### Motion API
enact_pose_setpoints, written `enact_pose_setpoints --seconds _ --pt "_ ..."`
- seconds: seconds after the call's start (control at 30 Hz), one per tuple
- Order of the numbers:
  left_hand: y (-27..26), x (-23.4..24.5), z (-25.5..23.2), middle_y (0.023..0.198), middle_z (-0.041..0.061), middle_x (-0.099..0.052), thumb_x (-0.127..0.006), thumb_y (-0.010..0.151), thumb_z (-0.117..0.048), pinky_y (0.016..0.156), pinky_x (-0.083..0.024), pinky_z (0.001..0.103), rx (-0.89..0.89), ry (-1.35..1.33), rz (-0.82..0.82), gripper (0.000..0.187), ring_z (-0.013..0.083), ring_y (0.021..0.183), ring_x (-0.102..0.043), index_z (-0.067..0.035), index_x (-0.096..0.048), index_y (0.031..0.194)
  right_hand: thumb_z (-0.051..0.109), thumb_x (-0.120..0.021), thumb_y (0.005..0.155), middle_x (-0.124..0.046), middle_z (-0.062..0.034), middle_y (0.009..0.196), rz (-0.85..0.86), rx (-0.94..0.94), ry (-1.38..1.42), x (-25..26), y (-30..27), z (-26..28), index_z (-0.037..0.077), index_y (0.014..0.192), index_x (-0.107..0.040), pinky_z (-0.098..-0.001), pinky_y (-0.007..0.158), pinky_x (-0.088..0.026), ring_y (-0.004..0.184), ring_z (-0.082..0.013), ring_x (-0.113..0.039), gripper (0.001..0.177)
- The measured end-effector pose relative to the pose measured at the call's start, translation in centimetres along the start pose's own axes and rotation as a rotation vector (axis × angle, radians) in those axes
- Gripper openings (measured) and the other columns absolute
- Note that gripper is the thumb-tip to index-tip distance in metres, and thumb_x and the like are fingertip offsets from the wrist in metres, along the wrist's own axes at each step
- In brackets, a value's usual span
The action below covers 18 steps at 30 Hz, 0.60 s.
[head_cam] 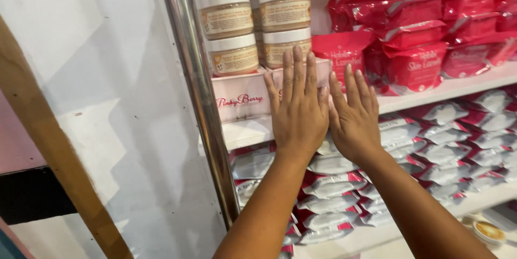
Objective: Cleaning skincare jars with a cloth and organizing them on shelves in a beauty supply store.
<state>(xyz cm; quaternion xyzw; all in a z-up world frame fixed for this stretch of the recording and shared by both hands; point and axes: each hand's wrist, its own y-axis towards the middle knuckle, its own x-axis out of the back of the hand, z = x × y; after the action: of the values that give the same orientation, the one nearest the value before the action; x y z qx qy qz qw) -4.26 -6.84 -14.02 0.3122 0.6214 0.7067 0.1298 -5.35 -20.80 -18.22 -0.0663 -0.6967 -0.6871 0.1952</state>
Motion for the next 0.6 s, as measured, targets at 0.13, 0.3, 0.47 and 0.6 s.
enact_pose_setpoints --seconds 0.13,0.3,0.47,0.6 --pt "-1.6 1.2 -0.8 0.172 0.012 -0.022 -0.051 0.105 -0.035 0.131 -0.006 0.062 -0.002 -0.161 -0.022 0.066 0.0289 0.162 -0.015 -0.01 -0.032 0.163 0.026 -0.047 0.102 -0.01 -0.0234 0.171 0.06 0.037 0.041 1.6 -1.8 -0.3 0.012 0.164 -0.027 -0.0592 0.124 -0.01 0.158 -0.0418 -0.009 0.067" --pt "-4.6 2.3 -3.9 0.172 0.017 -0.02 -0.056 0.102 -0.026 0.128 -0.006 0.066 0.002 -0.277 -0.002 0.067 0.0371 0.162 -0.014 -0.009 -0.032 0.162 0.031 -0.054 0.104 -0.009 -0.0235 0.172 0.055 0.02 0.074 5.1 -4.5 -0.8 0.012 0.164 -0.027 -0.06 0.124 -0.01 0.159 -0.0437 -0.007 0.068" --pt "-7.4 3.3 -8.9 0.171 0.018 -0.018 -0.061 0.095 -0.019 0.125 -0.005 0.07 0.026 -0.299 0.019 0.07 0.0446 0.16 -0.01 -0.014 -0.035 0.161 0.029 -0.068 0.094 -0.013 -0.0248 0.171 0.011 0.002 0.099 9.8 -7.3 -2.9 0.01 0.162 -0.033 -0.0594 0.124 -0.014 0.157 -0.048 -0.011 0.079" --pt "-8.9 1.9 -14.1 0.172 0.018 -0.018 -0.062 0.097 -0.019 0.124 -0.004 0.074 0.044 -0.339 0.03 0.069 0.0428 0.161 -0.012 -0.015 -0.036 0.161 0.027 -0.075 0.089 -0.017 -0.0252 0.17 0.03 0.007 0.028 13.1 -9.8 -6.6 0.009 0.16 -0.037 -0.0628 0.119 -0.013 0.155 -0.0502 -0.013 0.083"
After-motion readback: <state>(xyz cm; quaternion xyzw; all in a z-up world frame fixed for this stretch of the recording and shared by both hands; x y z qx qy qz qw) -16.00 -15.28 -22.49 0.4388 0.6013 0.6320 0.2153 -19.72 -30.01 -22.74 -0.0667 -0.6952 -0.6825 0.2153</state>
